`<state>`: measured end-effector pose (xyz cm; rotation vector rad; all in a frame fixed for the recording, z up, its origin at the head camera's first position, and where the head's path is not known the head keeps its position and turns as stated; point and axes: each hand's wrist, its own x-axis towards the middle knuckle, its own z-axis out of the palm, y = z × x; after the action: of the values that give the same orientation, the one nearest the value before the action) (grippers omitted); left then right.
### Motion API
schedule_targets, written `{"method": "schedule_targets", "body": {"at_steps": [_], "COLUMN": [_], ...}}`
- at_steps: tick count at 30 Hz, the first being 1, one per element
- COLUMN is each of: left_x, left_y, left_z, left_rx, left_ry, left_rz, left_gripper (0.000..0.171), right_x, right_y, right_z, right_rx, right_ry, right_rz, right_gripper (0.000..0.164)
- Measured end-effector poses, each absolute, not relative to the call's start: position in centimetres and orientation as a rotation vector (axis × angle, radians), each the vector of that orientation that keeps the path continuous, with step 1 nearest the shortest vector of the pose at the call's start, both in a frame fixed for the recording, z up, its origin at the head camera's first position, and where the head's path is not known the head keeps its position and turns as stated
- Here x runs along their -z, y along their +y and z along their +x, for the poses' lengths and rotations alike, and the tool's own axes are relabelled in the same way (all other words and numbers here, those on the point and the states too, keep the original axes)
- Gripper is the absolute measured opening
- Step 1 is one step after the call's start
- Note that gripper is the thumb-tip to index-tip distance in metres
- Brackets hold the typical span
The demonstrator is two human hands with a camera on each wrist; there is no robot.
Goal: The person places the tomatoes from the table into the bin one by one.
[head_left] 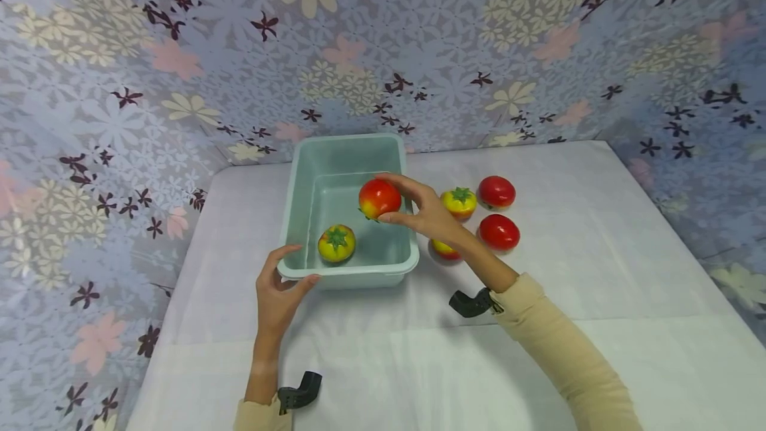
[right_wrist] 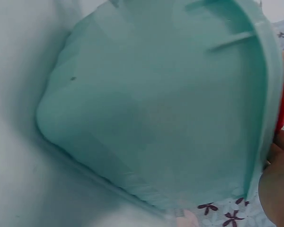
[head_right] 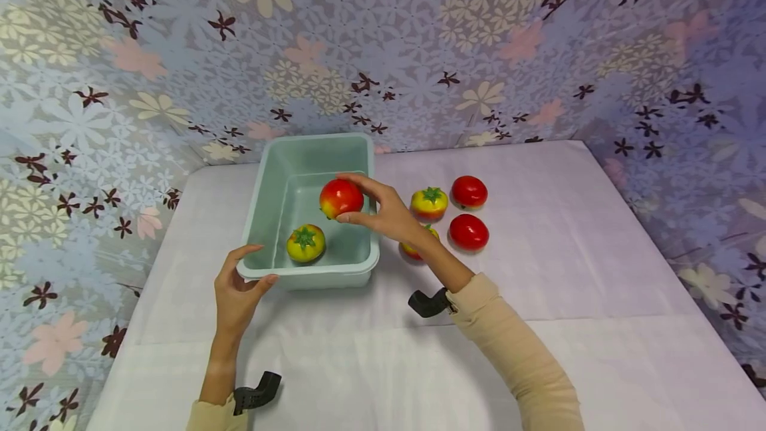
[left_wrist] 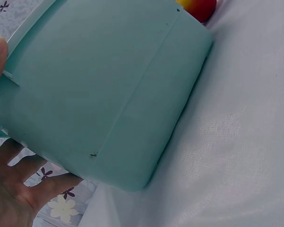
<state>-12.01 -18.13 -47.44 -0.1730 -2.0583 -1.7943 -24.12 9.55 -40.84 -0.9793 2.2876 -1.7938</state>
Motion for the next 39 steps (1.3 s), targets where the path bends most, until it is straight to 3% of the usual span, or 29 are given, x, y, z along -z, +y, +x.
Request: {"method": "schedule_targets", "body": {"at_steps": [23,39], "left_x": [47.5,47.5], "left_y": [-18.2,-18.3], "left_z": [-11.8,-11.8], "left_rx": [1.774,1.750], "left_ry": [-2.062,-2.060], "left_rz": [-0.198,-0.180], "left_gripper": [0.058,0.056], "right_x": [39.2,44.8], "right_y": [9.8,17.3], "right_z": [-21.8,-21.3], "right_rx": [1.765,2.037], "right_ry": [2.380,2.429], "right_rz": [-0.931,-0.836], "right_gripper": [0.063,0.057]}}
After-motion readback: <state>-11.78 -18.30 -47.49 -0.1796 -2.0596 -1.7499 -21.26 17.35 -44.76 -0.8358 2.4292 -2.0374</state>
